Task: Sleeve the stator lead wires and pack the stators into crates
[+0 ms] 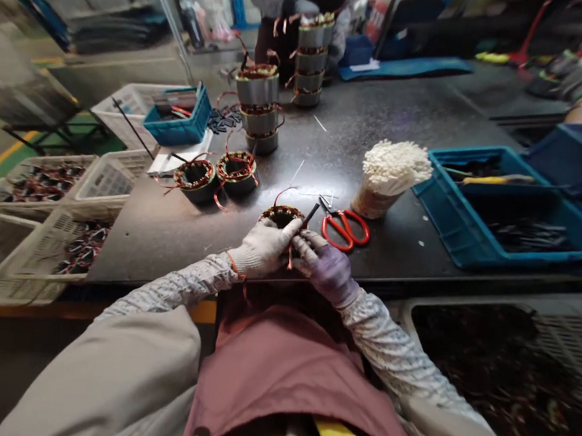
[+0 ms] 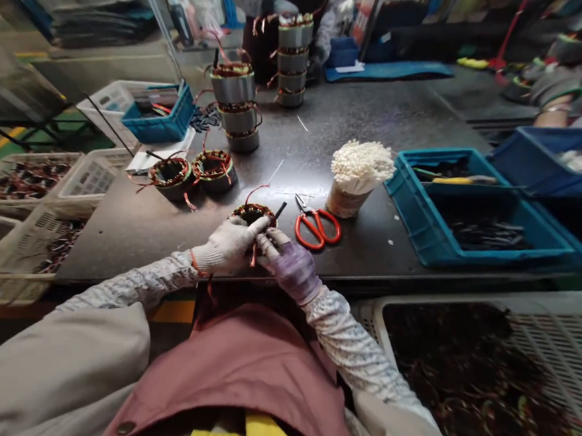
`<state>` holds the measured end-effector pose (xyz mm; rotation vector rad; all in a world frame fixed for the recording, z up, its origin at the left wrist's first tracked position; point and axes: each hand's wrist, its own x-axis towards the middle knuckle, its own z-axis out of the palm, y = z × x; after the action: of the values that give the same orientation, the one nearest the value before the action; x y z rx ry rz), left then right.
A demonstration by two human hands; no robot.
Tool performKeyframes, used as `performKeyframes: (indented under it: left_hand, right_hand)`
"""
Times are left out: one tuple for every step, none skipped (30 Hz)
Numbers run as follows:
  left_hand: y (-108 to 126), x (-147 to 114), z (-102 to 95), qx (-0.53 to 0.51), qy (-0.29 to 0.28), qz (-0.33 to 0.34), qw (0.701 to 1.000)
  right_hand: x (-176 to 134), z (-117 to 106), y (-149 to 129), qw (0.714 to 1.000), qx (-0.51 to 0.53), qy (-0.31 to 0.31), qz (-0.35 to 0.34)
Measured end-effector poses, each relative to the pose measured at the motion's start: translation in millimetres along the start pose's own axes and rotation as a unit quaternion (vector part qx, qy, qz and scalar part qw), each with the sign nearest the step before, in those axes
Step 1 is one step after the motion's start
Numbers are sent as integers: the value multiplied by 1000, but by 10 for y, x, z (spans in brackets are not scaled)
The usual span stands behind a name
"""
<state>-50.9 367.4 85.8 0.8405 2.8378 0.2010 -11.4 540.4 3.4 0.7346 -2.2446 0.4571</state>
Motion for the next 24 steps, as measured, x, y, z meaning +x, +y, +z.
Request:
performKeyframes:
  left_hand:
    - [-21,-26,39,-2,16,-3,1000]
    - [-68,-62,62,-5,39,-4,999]
    - [-141,-103,76,-15,66,-2,998]
    - [-238,-145,86,-39,93,3,995]
    - [-351,-183,96,-73,110,9,991]
    - [-472,-213,107,-119,112,20,986]
    - [-589,-234,115,-172,100,40,979]
    - [-689,-242,112,-219,81,67,970]
    - [-763,-237,91,-247,63,91,963]
    - [-801,-219,47,-247,47,107,962]
    - [-799,-188,-20,-217,27,114,969]
    - [-759,-145,-108,-160,4,115,980]
    - [-687,-96,-207,-84,-19,113,990]
    - [-591,-43,-308,-5,-38,110,993]
    - [-486,9,-398,60,-57,108,991]
    - [-385,55,-468,102,-74,105,986]
    - [-298,94,-513,113,-88,100,985]
    - [-233,125,-531,97,-100,93,986]
    - [-191,146,-524,64,-111,85,988]
    - [-173,158,-501,31,-119,78,989]
    - [-172,161,-469,11,-121,74,990]
    - [-182,159,-438,10,-117,72,990]
    - [-196,152,-413,26,-114,69,991]
    - [-209,146,-398,48,-115,66,990]
  right_hand:
    - [31,33,-12,1000,22,-17,3]
    - [73,62,-19,998,52,-21,18]
    - [126,88,-18,995,94,-9,43]
    - [189,113,-8,985,148,18,83]
    - [262,136,12,965,214,51,142]
    - [340,158,38,929,288,85,218]
    - [420,179,69,872,365,115,307]
    - [499,198,100,796,436,137,397]
    - [572,212,127,710,495,153,478]
    - [634,219,147,626,538,166,539]
    - [684,218,157,559,568,176,578]
    - [718,205,157,514,588,181,597]
    - [734,181,151,493,600,178,604]
    - [731,146,142,491,605,170,603]
    - [708,101,137,501,602,164,599]
    - [668,45,142,523,590,164,593]
    - [612,-20,165,554,568,175,583]
    - [545,-94,209,593,533,197,570]
    - [473,-174,275,639,487,224,551]
    - [402,-259,361,688,432,251,526]
    - [338,-343,463,737,367,271,498]
    - [286,-423,575,783,295,284,468]
    - [250,-492,688,825,219,285,437]
    - [233,-545,797,861,142,273,405]
